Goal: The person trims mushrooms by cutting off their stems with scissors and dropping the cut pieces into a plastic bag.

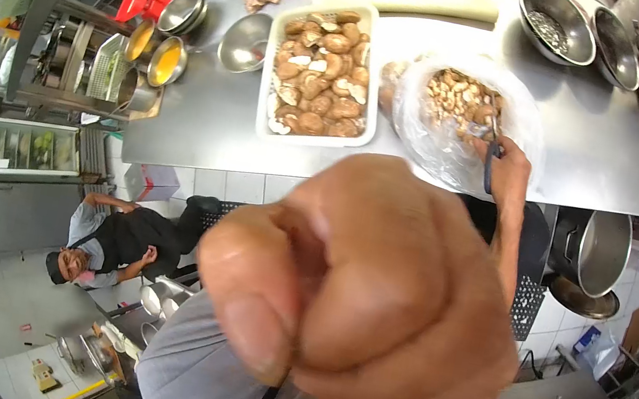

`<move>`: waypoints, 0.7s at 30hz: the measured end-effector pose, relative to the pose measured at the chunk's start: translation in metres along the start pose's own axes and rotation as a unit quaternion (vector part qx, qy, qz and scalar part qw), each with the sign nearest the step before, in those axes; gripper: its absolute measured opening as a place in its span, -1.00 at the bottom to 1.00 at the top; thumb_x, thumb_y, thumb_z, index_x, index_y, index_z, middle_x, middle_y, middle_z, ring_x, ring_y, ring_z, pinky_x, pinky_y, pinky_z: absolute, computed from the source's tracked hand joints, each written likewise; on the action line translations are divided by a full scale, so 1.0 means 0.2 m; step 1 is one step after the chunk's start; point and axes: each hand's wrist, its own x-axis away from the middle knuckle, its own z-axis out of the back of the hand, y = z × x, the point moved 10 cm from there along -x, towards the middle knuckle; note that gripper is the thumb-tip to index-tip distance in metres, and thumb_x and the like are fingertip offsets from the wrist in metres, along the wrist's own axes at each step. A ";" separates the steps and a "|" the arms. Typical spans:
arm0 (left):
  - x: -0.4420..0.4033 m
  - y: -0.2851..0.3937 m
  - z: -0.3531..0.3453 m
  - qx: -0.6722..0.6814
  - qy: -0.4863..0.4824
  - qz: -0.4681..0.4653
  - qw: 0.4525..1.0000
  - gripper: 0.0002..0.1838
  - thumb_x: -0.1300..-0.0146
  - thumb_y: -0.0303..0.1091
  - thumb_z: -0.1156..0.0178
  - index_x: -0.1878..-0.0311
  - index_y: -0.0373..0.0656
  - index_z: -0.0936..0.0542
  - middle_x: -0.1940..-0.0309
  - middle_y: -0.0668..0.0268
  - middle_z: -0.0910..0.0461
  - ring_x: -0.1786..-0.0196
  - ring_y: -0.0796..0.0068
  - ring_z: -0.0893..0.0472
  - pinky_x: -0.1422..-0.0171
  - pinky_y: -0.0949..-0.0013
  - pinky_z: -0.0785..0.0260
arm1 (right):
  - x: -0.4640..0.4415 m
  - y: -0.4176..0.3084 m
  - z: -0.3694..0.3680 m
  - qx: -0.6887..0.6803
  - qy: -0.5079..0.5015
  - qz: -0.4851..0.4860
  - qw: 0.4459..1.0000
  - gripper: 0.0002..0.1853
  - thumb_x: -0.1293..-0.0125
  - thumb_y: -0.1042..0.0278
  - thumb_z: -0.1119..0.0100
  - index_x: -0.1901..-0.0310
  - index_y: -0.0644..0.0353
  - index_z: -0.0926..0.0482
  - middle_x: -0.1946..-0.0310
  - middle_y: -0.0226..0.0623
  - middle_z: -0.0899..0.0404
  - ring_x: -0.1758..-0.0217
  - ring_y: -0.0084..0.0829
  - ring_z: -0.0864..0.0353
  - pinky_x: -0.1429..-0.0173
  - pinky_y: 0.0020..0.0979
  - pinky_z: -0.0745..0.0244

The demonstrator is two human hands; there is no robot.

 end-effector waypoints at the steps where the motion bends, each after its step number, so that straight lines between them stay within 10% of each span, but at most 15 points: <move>1: -0.01 -0.01 0.01 -0.007 -0.003 0.027 1.000 -0.68 -0.23 -0.20 -0.28 0.60 -0.08 -0.49 0.54 0.38 -0.59 0.48 0.49 -0.45 0.26 0.36 -0.50 | 0.00 0.00 -0.02 -0.004 -0.011 -0.008 1.000 -0.54 -0.19 0.02 -0.57 0.09 0.27 -0.76 0.53 -0.21 -0.61 0.44 -0.44 -0.53 0.24 -0.32 -0.50; 7: -0.03 -0.01 0.09 0.004 -0.047 0.087 0.995 -0.70 -0.31 -0.25 -0.19 0.55 -0.12 -0.50 0.54 0.36 -0.54 0.46 0.46 -0.51 0.35 0.30 -0.44 | 0.00 -0.02 0.08 0.004 0.003 -0.028 1.000 -0.54 -0.18 0.04 -0.56 0.13 0.31 -0.74 0.49 -0.01 -0.67 0.44 -0.19 -0.64 0.22 -0.21 -0.55; 10: 0.03 0.18 0.47 -0.214 0.099 0.058 0.970 -0.76 -0.41 -0.32 -0.09 0.40 -0.19 -0.50 0.40 0.27 -0.52 0.36 0.25 -0.55 0.24 0.22 -0.51 | 0.01 0.00 0.18 -0.027 0.054 -0.037 0.998 -0.58 -0.21 0.08 -0.56 0.23 0.35 -0.73 0.61 -0.14 -0.59 0.54 -0.43 -0.50 0.35 -0.30 -0.48; 15: 0.38 0.25 1.63 -0.794 0.276 0.286 0.459 -0.72 -0.37 -0.31 -0.21 0.30 -0.40 -0.67 0.35 -0.04 -0.73 0.24 0.12 -0.74 0.06 0.16 -0.57 | -0.02 0.06 0.26 -0.039 0.083 -0.056 0.994 -0.54 -0.21 0.03 -0.55 0.17 0.35 -0.75 0.62 -0.26 -0.56 0.54 -0.49 -0.49 0.37 -0.33 -0.46; 21: 0.59 0.01 2.14 -0.875 0.143 0.314 0.338 -0.73 -0.29 -0.25 -0.31 0.16 -0.31 -0.73 0.26 -0.14 -0.72 0.16 -0.10 -0.73 0.02 0.04 -0.57 | 0.01 0.05 0.26 -0.056 0.092 -0.057 0.993 -0.63 -0.21 0.13 -0.56 0.23 0.34 -0.75 0.61 -0.18 -0.62 0.54 -0.44 -0.57 0.35 -0.30 -0.51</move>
